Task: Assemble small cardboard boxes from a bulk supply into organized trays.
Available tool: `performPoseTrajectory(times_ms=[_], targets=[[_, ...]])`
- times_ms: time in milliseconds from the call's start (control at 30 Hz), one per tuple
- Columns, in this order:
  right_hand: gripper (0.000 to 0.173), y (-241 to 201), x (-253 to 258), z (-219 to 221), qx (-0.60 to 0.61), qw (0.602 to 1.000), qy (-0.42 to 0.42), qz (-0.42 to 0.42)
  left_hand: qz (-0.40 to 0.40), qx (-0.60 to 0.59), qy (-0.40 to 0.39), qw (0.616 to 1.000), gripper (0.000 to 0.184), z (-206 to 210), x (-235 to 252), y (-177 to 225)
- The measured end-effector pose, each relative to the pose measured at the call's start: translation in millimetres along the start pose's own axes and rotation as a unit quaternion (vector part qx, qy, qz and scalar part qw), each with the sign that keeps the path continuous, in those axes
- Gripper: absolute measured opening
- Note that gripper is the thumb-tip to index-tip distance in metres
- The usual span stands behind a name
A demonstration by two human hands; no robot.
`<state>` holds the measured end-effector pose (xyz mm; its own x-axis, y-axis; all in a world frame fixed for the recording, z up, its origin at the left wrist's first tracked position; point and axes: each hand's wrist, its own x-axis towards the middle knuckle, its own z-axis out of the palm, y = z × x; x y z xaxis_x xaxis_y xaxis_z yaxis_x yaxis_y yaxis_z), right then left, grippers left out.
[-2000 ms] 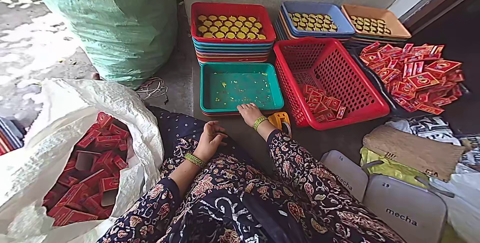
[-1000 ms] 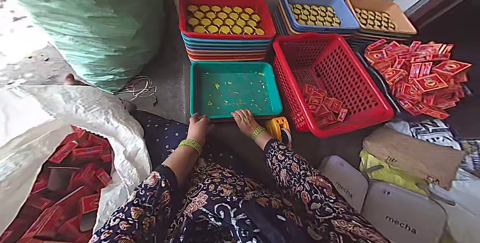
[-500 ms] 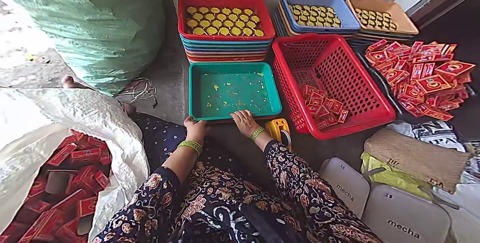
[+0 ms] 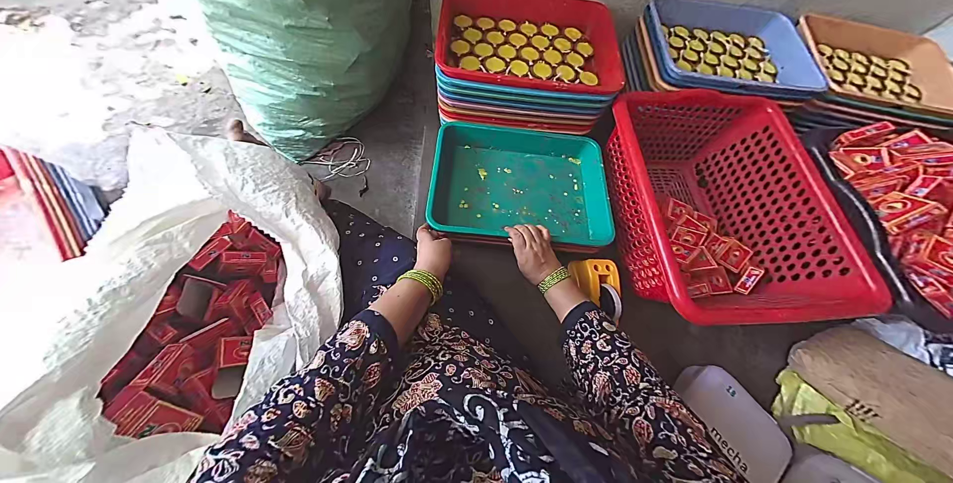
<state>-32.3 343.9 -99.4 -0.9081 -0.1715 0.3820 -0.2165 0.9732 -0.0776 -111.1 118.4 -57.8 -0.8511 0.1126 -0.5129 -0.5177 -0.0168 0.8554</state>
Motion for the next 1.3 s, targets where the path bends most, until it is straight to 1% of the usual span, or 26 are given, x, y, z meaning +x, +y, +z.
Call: performPoseTrajectory(times_ms=[67,133,233,300,367,433,500,600,767,900,1033,1133,1167,1233,1300], targets=[[0.028,-5.4,1.6,-4.4,-0.014,0.999,-0.035,0.012,-0.018,-0.047,0.003,0.999,0.072,-0.8,3.1,-2.2],[0.034,-15.3,8.5,-11.4,-0.009,0.996,-0.083,0.022,-0.037,-0.088,0.01,0.995,0.07,-0.2,3.7,-3.6],[0.047,-34.6,32.7,-12.0,0.0,0.989,-0.145,-0.004,-0.048,-0.114,0.026,0.992,0.061,2.1,9.2,-6.4],[0.049,-49.6,52.2,-4.0,0.005,0.984,-0.177,-0.019,-0.059,-0.116,0.032,0.991,0.054,2.0,10.3,-5.9],[0.041,-58.6,66.7,7.6,0.008,0.984,-0.176,-0.032,-0.064,-0.108,0.034,0.992,0.049,2.8,7.4,-1.3],[0.041,-64.1,71.1,16.1,0.01,0.984,-0.176,-0.03,-0.063,-0.092,0.023,0.994,0.05,-0.2,3.4,4.1],[0.042,-63.7,69.3,20.4,0.0,0.99,-0.141,-0.031,-0.058,-0.062,0.011,0.996,0.047,-1.2,3.5,7.2],[0.042,-62.9,66.8,19.5,-0.009,0.996,-0.083,-0.033,-0.052,-0.024,-0.01,0.998,0.051,-2.8,7.7,5.3],[0.041,-60.4,64.7,15.0,-0.01,0.998,-0.047,-0.036,-0.041,0.019,-0.017,0.999,0.052,-3.5,5.3,7.6],[0.039,-56.9,65.9,11.8,-0.022,0.998,-0.016,-0.049,-0.017,0.062,-0.027,0.998,0.051,-5.0,-0.7,11.6],[0.039,-55.7,66.1,10.8,-0.025,0.998,-0.008,-0.05,-0.008,0.059,-0.036,0.998,0.052,-6.8,-2.0,11.2],[0.038,-52.6,68.0,8.3,-0.026,0.998,-0.007,-0.058,0.01,0.041,-0.013,0.999,0.05,-5.7,3.6,6.1],[0.039,-51.9,69.5,8.5,-0.024,0.998,-0.013,-0.064,0.014,0.052,0.0,0.999,0.051,-4.7,5.4,6.3],[0.041,-53.1,62.6,9.6,-0.016,0.997,-0.048,-0.063,0.002,0.107,0.013,0.994,0.06,-1.2,3.7,7.1],[0.039,-59.1,60.9,9.0,-0.011,0.996,-0.074,-0.051,-0.032,0.173,0.009,0.984,0.073,-0.6,0.8,16.5]])
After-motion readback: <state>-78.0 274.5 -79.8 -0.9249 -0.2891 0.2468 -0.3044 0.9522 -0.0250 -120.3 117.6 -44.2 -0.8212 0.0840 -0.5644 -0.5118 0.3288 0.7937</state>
